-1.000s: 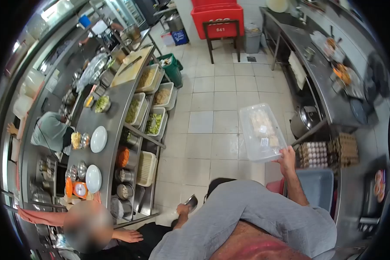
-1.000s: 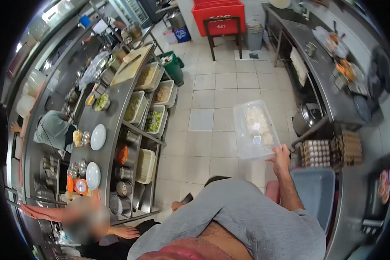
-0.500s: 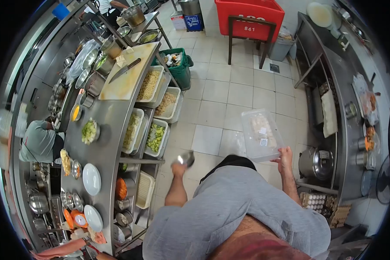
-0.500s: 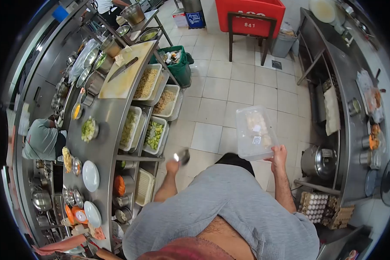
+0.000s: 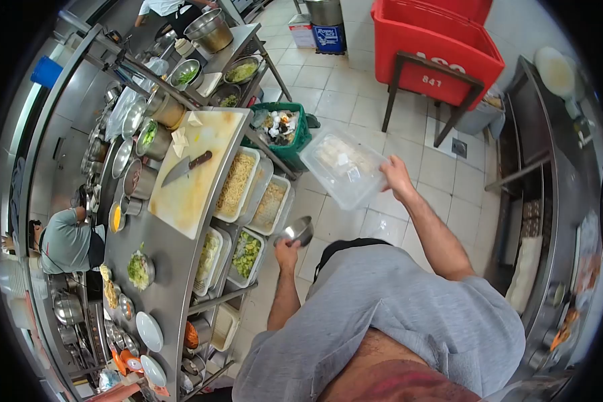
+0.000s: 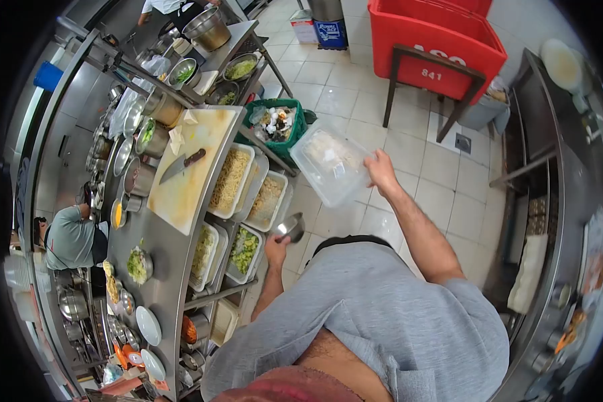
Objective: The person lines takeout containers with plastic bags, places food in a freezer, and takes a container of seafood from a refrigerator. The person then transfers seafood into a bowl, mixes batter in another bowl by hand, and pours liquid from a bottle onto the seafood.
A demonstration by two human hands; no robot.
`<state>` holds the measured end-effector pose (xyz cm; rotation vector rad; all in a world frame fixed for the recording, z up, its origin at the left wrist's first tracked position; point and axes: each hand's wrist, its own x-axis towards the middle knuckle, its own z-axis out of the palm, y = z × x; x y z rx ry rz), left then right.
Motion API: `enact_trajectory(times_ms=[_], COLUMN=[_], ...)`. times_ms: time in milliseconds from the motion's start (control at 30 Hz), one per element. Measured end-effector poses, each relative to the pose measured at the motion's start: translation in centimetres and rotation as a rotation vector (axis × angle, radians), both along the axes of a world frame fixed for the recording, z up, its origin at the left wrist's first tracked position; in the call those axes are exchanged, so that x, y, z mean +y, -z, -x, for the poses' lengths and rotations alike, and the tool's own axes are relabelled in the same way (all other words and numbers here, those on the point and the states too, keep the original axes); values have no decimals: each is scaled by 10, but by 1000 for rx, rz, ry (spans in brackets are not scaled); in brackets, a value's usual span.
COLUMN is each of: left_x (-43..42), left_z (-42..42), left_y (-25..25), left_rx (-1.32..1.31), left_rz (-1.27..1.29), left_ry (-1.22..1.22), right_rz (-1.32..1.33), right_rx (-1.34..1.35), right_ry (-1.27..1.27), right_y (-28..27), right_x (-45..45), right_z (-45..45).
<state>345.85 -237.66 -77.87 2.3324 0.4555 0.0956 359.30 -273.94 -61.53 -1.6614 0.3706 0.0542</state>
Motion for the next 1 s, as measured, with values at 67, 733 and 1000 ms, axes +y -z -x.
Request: enact_trajectory(times_ms=[67,733,1000], left_x=[-14,-120,-158], left_z=[-20,-689,-892], left_y=[-11,-116,-201], left_rx=[58,-203,-313], left_rz=[-17,109,276], left_ry=[-17,422,333], right_rz=[-63,-154,-150], right_rx=[83,-67,-104], right_ry=[-18,322,210], right_y=[-5,-21,-46], right_x=[4,-88,-132], right_z=[-76,-529,-776])
